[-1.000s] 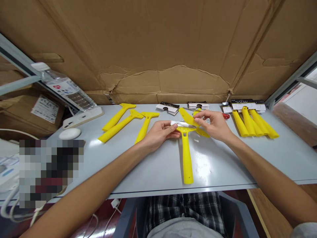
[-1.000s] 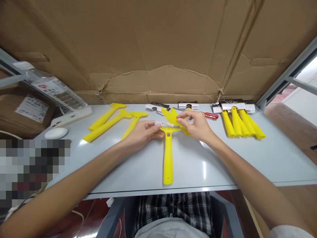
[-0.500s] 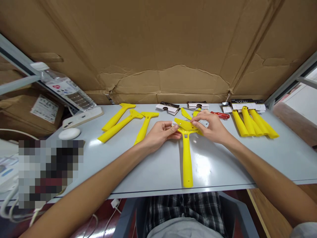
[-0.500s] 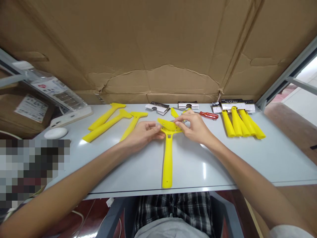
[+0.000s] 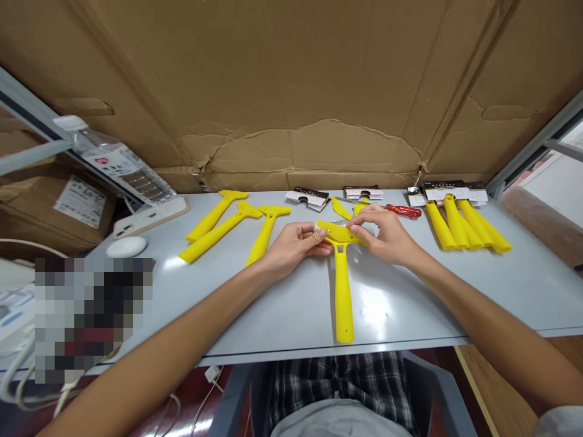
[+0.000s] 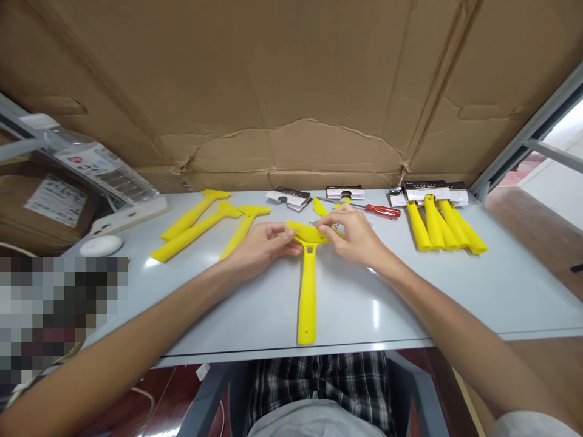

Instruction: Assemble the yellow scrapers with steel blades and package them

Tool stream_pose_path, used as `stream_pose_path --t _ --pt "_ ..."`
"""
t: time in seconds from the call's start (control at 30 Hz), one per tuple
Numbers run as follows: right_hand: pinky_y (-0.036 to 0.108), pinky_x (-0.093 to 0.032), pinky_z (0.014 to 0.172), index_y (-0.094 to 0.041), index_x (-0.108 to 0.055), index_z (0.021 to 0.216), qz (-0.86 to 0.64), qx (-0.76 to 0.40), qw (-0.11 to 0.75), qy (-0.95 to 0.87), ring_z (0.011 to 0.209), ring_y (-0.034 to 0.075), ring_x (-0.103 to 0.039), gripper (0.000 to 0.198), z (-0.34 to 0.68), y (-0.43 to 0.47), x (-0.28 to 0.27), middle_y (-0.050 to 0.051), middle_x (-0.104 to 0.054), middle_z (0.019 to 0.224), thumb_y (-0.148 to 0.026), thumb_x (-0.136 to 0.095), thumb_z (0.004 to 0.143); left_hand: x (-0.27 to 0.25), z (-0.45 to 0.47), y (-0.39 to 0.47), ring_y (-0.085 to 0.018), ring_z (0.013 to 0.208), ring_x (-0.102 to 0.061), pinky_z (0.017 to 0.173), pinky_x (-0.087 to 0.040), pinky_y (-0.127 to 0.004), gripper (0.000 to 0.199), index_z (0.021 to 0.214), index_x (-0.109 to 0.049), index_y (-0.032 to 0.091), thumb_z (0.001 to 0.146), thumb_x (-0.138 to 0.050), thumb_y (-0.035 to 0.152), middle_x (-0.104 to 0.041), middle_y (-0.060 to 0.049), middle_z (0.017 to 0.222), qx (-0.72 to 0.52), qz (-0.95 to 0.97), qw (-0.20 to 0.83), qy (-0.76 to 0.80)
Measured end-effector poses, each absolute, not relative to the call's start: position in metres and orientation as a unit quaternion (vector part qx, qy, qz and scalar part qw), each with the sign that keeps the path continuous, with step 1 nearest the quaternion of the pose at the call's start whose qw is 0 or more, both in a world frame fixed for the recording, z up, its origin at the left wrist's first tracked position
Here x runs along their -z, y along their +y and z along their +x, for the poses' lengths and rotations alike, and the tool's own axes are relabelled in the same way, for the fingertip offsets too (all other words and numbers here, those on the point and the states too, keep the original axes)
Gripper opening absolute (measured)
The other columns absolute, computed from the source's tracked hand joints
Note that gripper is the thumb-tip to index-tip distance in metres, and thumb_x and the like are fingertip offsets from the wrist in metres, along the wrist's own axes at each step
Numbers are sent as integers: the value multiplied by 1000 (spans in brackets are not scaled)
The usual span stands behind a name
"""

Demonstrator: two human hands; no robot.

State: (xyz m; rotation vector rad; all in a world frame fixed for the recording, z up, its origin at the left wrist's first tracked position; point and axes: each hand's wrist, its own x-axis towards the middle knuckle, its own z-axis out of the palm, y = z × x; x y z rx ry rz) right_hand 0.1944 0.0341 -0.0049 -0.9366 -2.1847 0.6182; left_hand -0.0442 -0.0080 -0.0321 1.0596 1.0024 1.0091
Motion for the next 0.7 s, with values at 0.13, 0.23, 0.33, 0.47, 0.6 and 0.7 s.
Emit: stream_pose_path --t 0.13,0.23,0.33,0.47,0.6,0.7 --pt "39 -45 98 -22 -79 97 -356 -226 329 -845 105 22 -60 21 194 33 4 5 -75 100 -32 -60 97 31 -44 -9 -15 79 -76 82 -63 -24 51 102 -79 11 75 -90 52 -81 -13 95 -442 460 634 437" --pt "38 -42 96 -23 -79 96 -357 -219 320 -850 105 21 -59 21 194 33 5 4 -75 99 -32 -60 98 31 -44 -8 -15 79 -76 82 -63 -25 50 102 -79 11 74 -91 51 -81 -13 97 -442 458 634 439" --pt "38 -39 94 -22 -78 96 -350 -202 316 -859 103 21 -57 20 193 32 7 4 -74 97 -30 -59 98 31 -44 -8 -15 79 -76 82 -63 -25 48 100 -79 11 75 -91 50 -81 -12 95 -438 460 633 442" --pt "37 -34 91 -21 -78 97 -341 -163 314 -871 101 21 -55 19 193 33 9 5 -74 95 -27 -60 98 31 -42 -9 -15 78 -76 81 -62 -25 46 97 -77 10 76 -90 49 -81 -11 91 -435 465 626 450" --pt "37 -32 89 -20 -78 98 -346 -146 303 -876 103 22 -53 20 193 33 12 7 -73 96 -28 -60 99 30 -42 -11 -16 77 -76 80 -62 -26 47 94 -76 9 75 -92 49 -80 -11 88 -440 464 616 461" --pt "37 -32 90 -21 -78 98 -348 -139 302 -877 103 22 -53 20 192 33 14 6 -72 97 -30 -60 100 30 -41 -11 -16 75 -76 79 -62 -28 47 91 -75 10 72 -93 49 -80 -11 84 -443 460 612 467"
